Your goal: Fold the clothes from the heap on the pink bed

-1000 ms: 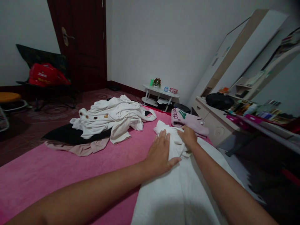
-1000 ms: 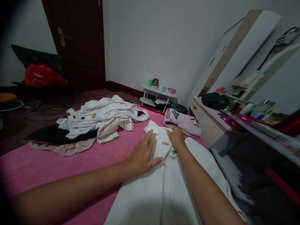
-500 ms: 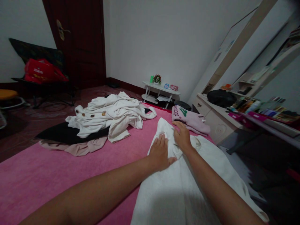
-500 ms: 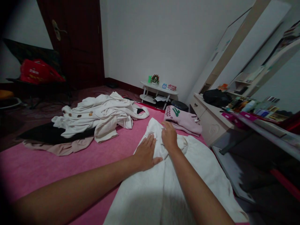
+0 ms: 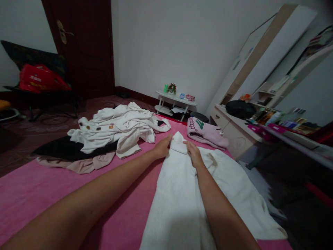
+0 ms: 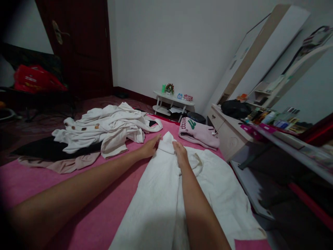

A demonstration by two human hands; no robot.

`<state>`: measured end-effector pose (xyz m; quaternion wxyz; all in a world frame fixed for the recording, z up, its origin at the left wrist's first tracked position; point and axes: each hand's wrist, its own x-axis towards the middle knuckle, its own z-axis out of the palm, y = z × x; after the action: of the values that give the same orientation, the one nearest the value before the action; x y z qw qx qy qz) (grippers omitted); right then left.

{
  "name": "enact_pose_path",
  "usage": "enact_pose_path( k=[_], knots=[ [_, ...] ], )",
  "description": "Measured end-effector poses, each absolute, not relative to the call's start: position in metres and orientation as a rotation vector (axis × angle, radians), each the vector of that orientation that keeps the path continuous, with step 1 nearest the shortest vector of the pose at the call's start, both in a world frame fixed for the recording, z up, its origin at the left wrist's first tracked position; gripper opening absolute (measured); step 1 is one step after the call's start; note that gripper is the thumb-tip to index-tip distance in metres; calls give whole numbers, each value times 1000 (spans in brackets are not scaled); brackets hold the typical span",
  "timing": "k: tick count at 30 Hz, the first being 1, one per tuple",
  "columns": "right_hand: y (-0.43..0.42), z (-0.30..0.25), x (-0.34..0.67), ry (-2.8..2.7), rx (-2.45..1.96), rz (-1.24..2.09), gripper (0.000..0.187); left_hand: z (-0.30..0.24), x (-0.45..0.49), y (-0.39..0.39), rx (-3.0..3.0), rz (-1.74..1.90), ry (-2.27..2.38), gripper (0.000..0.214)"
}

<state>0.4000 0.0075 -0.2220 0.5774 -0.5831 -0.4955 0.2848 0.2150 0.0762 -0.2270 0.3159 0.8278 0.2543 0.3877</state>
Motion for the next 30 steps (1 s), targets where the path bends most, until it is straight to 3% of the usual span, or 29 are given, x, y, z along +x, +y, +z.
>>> enact_pose_path(
  k=[3, 6, 10, 14, 20, 26, 30],
  knots=[
    [3, -222, 398, -1302, -1389, 565, 48, -224, 211, 93, 2313, 882, 625, 64],
    [0, -222, 397, -1385, -1381, 500, 47, -217, 210, 97, 2437, 850, 675, 41],
    [-4, -219, 395, -1438, -1387, 331, 28, -208, 215, 90, 2473, 878, 741, 16],
    [-10, -214, 393, -1479, -1274, 229, 5, -202, 215, 75, 2592, 944, 720, 15],
    [-18, -212, 386, -1485, -1283, 98, 22, -198, 198, 55, 2695, 958, 895, 21],
    [-26, -205, 382, -1440, -1267, 172, 31, -192, 196, 53, 2233, 720, 1012, 9],
    [-30, -201, 380, -1367, -1269, 228, 35, -190, 210, 75, 1965, 717, 1133, 35]
  ],
)
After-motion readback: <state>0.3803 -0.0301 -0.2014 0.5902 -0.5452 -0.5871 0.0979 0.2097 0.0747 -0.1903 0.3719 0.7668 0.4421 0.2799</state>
